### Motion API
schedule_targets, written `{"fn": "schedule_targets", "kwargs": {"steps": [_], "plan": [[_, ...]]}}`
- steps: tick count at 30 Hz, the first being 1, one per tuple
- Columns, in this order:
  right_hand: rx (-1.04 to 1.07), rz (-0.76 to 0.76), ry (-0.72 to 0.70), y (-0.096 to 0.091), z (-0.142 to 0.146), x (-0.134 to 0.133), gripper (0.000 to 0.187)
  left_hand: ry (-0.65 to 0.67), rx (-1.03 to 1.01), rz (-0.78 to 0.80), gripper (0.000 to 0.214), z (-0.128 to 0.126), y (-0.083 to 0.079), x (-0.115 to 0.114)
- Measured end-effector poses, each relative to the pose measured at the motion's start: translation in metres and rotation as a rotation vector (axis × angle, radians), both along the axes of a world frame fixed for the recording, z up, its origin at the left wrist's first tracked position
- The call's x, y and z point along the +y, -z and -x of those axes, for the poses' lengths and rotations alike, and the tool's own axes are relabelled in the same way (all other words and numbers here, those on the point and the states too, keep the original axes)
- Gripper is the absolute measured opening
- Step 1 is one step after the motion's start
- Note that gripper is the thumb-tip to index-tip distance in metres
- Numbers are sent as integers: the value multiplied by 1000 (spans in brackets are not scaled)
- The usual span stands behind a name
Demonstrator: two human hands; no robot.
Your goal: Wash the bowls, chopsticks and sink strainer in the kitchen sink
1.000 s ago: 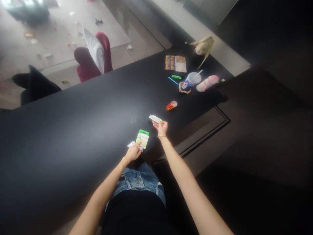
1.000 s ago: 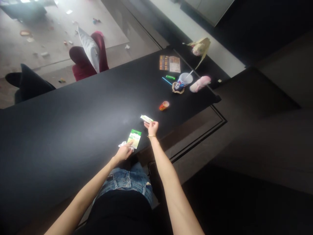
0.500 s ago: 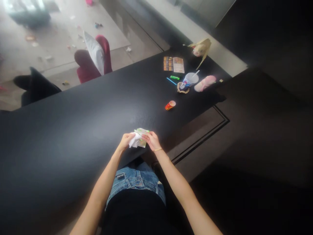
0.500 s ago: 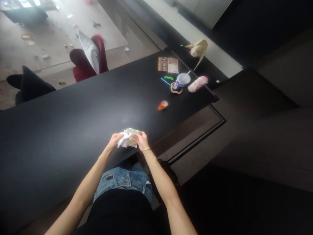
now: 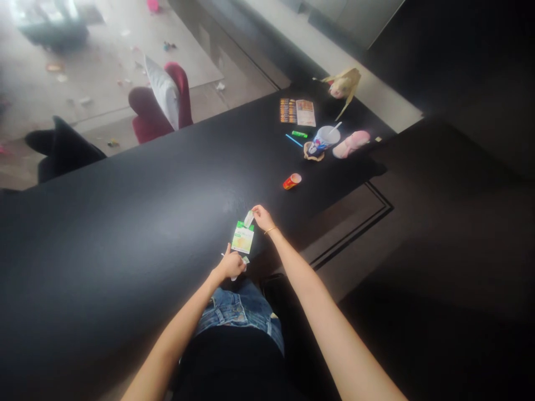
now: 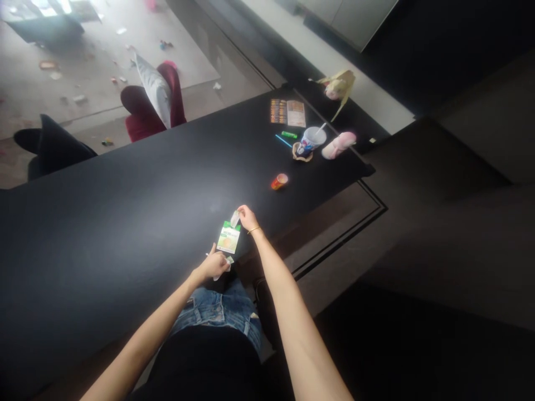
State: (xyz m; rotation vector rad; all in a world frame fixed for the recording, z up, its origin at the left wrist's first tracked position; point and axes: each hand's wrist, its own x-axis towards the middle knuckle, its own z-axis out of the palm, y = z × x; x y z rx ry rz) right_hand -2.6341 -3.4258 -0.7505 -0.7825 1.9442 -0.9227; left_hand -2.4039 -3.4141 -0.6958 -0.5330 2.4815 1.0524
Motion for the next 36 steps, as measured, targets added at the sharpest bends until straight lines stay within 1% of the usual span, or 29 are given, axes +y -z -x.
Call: {"fn": "schedule_targets", "kwargs": {"steps": [2, 5, 10, 13, 15, 18, 20, 21, 22, 24, 26, 27, 31, 33, 36], "plan": [[-89, -21, -13, 5, -4, -7, 18, 14, -13, 49, 37, -2, 4, 4], [-221, -64, -28, 11, -10, -11, 17, 17, -21, 105, 37, -4, 10, 5], [-410, -93, 17, 21, -15, -10, 19, 57, -37, 91, 34, 2, 16, 1], [-422, -120, 22, 28, -14, -9, 22, 84, -87, 124, 36, 7, 14, 1], [-426, -111, -13, 32, -14, -7, 25, 74, -124, 141, 38, 9, 10, 2], [-374, -50, -70, 34, -17, -4, 37, 73, -177, 144, 38, 11, 6, 1], [-321, -5, -69, 34, -20, -2, 46, 86, -200, 142, 38, 13, 5, 1], [-307, 5, -60, 34, -22, -1, 47, 94, -207, 139, 38, 14, 5, 0], [-297, 5, -53, 34, -24, -1, 44, 102, -212, 134, 38, 15, 5, 0], [-279, -15, -66, 34, -27, 0, 32, 113, -217, 123, 37, 17, 6, -1], [-276, -46, -115, 33, -27, 0, 18, 103, -216, 112, 36, 17, 6, -1], [-293, -64, -141, 32, -27, 1, 15, 90, -216, 107, 36, 17, 6, -1], [-412, -139, -161, 27, -26, 2, 14, 52, -214, 89, 36, 15, 6, 0], [-420, -153, -189, 25, -26, 1, 15, 54, -208, 92, 37, 15, 7, 1], [-319, -189, -333, 21, -26, -2, 18, 69, -202, 118, 39, 13, 10, 2]]}}
